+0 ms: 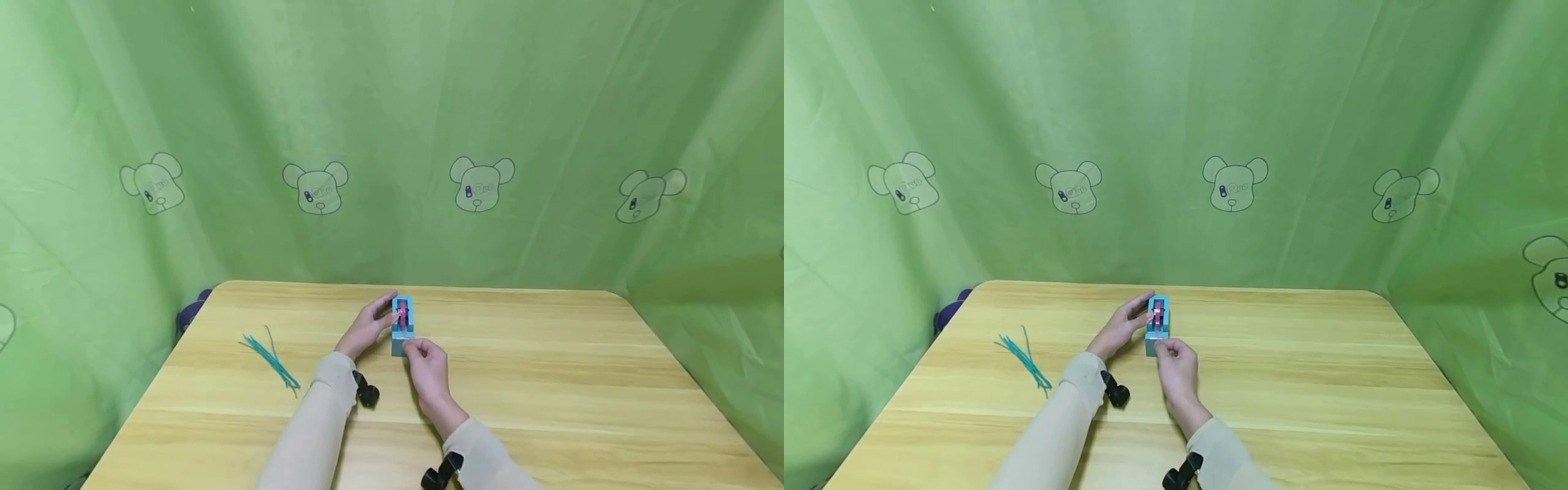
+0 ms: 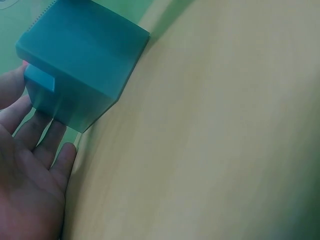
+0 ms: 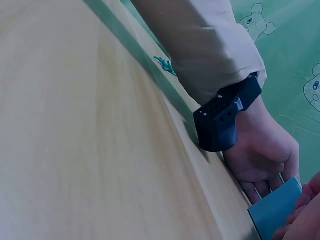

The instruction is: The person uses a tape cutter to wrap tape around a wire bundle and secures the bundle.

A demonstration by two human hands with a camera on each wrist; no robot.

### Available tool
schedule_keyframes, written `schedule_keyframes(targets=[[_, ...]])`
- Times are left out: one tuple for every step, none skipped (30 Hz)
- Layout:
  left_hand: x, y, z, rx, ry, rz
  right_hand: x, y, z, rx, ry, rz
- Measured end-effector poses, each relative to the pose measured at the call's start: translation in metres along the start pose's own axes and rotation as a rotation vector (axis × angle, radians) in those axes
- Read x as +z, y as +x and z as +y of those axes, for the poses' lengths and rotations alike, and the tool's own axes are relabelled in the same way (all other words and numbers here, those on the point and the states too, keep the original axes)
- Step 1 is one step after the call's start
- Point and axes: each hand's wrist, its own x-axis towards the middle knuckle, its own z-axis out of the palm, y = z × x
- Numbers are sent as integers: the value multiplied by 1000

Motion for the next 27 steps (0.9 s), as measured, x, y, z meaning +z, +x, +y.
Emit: schedule_keyframes(targets=[[0,2,-4,-2,7,5,0,-1,0,1,0,4],[1,2,-3,-3,10,6,1,-1,0,-1,2,9],[1,3,-4,-1,12,5,1,-2,0,-5,3,11],[1,3,-4,1,11,5,1,-2,0,-7,5,13],[1,4,-4,4,13,6,2,-3,0,-6,3,15],[2,4,-3,11,12,6,2,-4,0,-6,1,13],[2,5,-3,9,12,7,2,-5,0,-5,2,7],[2,5,-3,10,12,8,2,-6,0,-3,3,3],[3,5,-3,10,11,8,2,-8,0,-1,5,-2],[3,5,-3,7,12,9,1,-9,0,3,8,-5],[4,5,-3,6,16,8,1,-10,0,8,16,-10],[4,6,-3,4,16,7,0,-11,0,12,23,-14],[4,6,-3,-4,18,5,0,-12,0,16,30,-18],[4,6,-3,-3,18,4,-1,-13,1,19,34,-22],[4,6,-3,-5,18,2,-1,-14,1,24,41,-27],[4,5,-3,-8,19,2,-2,-15,1,32,47,-36],[4,5,-3,-8,19,1,-3,-16,1,40,52,-47],[4,4,-3,-12,16,0,-3,-16,2,46,53,-56],[3,3,-3,-15,15,0,-4,-17,2,52,59,-66],[3,3,-3,-15,16,1,-5,-18,2,61,66,-77],[2,2,-3,-17,15,1,-6,-19,2,66,73,-86],[2,1,-3,-16,15,2,-7,-20,1,69,79,-94],[1,1,-4,-15,14,4,-8,-21,1,70,84,-99],[1,0,-4,-17,10,5,-9,-22,0,70,87,-102],[0,0,-4,-15,9,6,-11,-24,-1,70,93,-103],[1,0,-5,-15,6,7,-12,-25,-1,70,95,-104],[1,0,-5,-16,2,7,-14,-26,-2,69,96,-103]])
